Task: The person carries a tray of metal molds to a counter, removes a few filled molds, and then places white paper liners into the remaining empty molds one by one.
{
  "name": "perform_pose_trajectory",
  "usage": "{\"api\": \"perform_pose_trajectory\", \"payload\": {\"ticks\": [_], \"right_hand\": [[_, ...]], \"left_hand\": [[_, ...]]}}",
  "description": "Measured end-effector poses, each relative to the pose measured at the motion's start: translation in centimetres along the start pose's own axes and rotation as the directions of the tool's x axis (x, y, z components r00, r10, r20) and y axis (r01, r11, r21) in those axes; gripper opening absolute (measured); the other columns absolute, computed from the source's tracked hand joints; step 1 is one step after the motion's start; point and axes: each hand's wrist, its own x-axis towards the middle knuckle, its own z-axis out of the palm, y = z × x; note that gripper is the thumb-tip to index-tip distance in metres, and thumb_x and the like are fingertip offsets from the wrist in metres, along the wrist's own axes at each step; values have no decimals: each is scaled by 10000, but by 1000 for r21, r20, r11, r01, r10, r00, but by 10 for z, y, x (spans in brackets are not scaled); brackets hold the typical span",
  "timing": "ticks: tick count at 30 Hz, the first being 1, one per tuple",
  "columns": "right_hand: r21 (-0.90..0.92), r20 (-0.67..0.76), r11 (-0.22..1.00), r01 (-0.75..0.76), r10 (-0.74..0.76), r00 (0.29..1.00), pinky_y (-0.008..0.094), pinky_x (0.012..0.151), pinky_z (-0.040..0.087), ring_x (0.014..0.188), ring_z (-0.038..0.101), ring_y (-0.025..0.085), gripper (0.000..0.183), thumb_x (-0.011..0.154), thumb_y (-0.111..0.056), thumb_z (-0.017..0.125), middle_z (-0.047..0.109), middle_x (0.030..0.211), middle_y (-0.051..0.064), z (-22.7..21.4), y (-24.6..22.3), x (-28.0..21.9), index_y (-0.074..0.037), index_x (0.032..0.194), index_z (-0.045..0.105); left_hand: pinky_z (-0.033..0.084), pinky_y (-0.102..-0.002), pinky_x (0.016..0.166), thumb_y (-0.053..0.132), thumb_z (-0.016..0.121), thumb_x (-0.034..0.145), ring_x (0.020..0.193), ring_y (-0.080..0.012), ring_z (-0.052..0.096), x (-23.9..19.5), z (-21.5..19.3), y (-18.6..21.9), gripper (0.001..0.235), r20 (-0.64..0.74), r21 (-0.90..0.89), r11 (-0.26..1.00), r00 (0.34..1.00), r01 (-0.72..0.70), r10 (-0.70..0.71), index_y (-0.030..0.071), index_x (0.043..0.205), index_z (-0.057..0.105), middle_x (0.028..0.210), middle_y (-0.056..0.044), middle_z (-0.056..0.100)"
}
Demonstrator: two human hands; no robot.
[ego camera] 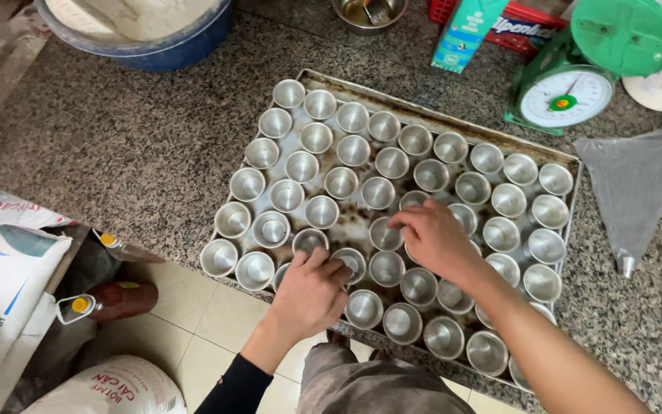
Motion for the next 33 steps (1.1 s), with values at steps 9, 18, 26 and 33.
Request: {"api": "perform_pose_trajectory", "payload": {"ticks": [9,18,26,33], "right_hand": [[-56,50,996,72,-70,996,438,937,497,1031,612,294,332,835,-80,577,736,1079,48,29,3,-10,-109,1115,753],[-105,154,994,2,15,988,429,960,502,1090,590,283,347,856,-92,583,725,1139,21,33,6,1,-122,1156,754],[-102,129,994,36,-23,991,445,943,506,1097,586,291,354,843,-68,573,726,1159,-8,35,8,4,-140,1134,761],[-87,117,995,53,-43,992,444,958,496,1100,582,289,346,836,-77,578,725,1148,-9,40,7,1,-143,1122,761]], "left_hand": [[384,-437,869,244,614,814,1046,-276,534,10,20,2,196,50,135,991,999,9,-16,79,898,678,939,-64,659],[385,-401,867,253,630,775,1044,-248,532,14,17,21,360,-128,78,991,985,-107,116,34,1046,719,1019,-63,661],[377,-417,894,283,643,822,1053,-255,531,27,41,32,256,74,106,983,987,-151,144,72,946,716,977,-60,660],[378,-422,927,267,629,826,1081,-263,532,25,38,36,201,145,101,988,984,-117,101,84,836,710,928,-60,658]]}}
